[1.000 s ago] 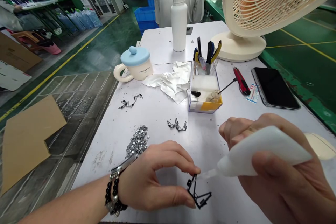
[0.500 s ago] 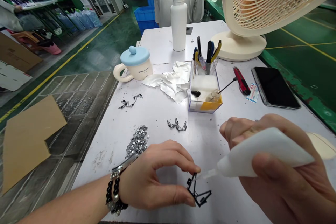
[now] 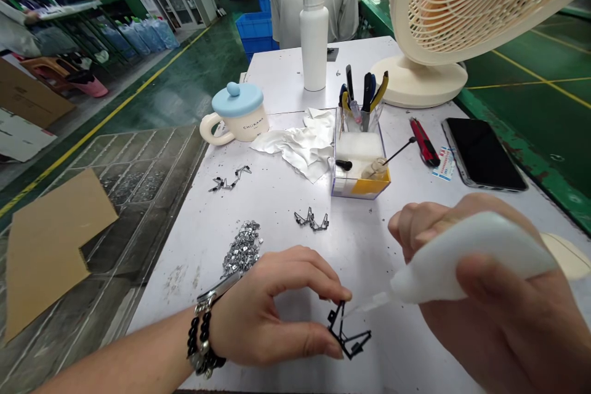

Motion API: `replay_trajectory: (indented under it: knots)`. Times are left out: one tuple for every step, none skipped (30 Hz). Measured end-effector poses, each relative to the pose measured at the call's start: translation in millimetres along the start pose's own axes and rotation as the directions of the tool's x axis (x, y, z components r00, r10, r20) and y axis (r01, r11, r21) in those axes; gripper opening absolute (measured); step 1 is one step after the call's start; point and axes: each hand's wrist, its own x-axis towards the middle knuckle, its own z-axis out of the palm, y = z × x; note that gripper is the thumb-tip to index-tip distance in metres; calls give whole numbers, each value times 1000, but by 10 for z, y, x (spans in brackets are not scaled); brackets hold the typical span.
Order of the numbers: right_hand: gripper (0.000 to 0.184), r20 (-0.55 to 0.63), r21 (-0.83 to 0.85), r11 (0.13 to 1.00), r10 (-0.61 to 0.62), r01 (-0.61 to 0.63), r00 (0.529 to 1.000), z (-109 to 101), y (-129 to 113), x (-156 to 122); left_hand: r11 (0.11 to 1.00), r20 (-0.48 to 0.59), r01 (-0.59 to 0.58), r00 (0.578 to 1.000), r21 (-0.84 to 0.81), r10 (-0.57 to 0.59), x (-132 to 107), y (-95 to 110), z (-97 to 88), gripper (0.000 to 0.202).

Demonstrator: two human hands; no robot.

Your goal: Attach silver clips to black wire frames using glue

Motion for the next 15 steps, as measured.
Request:
replay_trajectory:
  knots:
    - [28,-32,7,1000,-8,8,999,-14,-6,16,1000,-4,0,1000,0,0,-5,-1,1,38]
    - [27,-52,17,1000,-17,18,998,-35,-9,30,1000,-7,3,1000,-1,-3,-10,-4,2,38]
    - [27,-66,28,999,-24,26,998,-60,-10,43,1000,-9,6,1000,-5,-6,-14,-7,3,38]
    - [27,-69,37,999,-33,36,997,-87,-9,52,1000,-12,9,1000,-10,-9,-17,-11,4,37]
    - [27,-64,44,998,-37,40,997,-113,-7,58,1000,-16,11,1000,-15,-12,-18,-17,4,37]
    - [26,-54,50,998,-29,31,998,-134,-4,61,1000,-19,17,1000,-18,-17,-18,-23,5,36]
    - [26,-36,52,998,-21,23,999,-146,-2,61,1000,-25,16,1000,-20,-16,-16,-29,5,36]
    - [25,-16,45,999,-14,15,1000,-150,-2,59,1000,-32,11,999,-23,-12,-14,-36,6,35]
    - [24,6,27,1000,-15,15,1000,-145,-3,55,1000,-36,3,999,-24,-4,-11,-42,6,34]
    - [23,24,6,1000,-25,25,999,-132,-5,50,1000,-39,-7,999,-23,6,-8,-46,7,34]
    - [22,40,-17,999,-41,41,998,-115,-6,43,1000,-39,-16,999,-22,16,-5,-48,7,34]
    - [20,55,-37,997,-61,63,997,-97,-8,35,999,-39,-25,999,-19,25,-2,-48,7,34]
    - [19,69,-55,996,-59,63,996,-81,-8,24,999,-36,-32,999,-16,31,0,-46,6,34]
    - [18,84,-69,995,-62,68,995,-70,-6,11,999,-33,-31,999,-12,31,1,-43,6,34]
    - [17,96,-79,995,-56,64,994,-65,-4,-3,999,-33,-34,999,-13,33,3,-39,5,33]
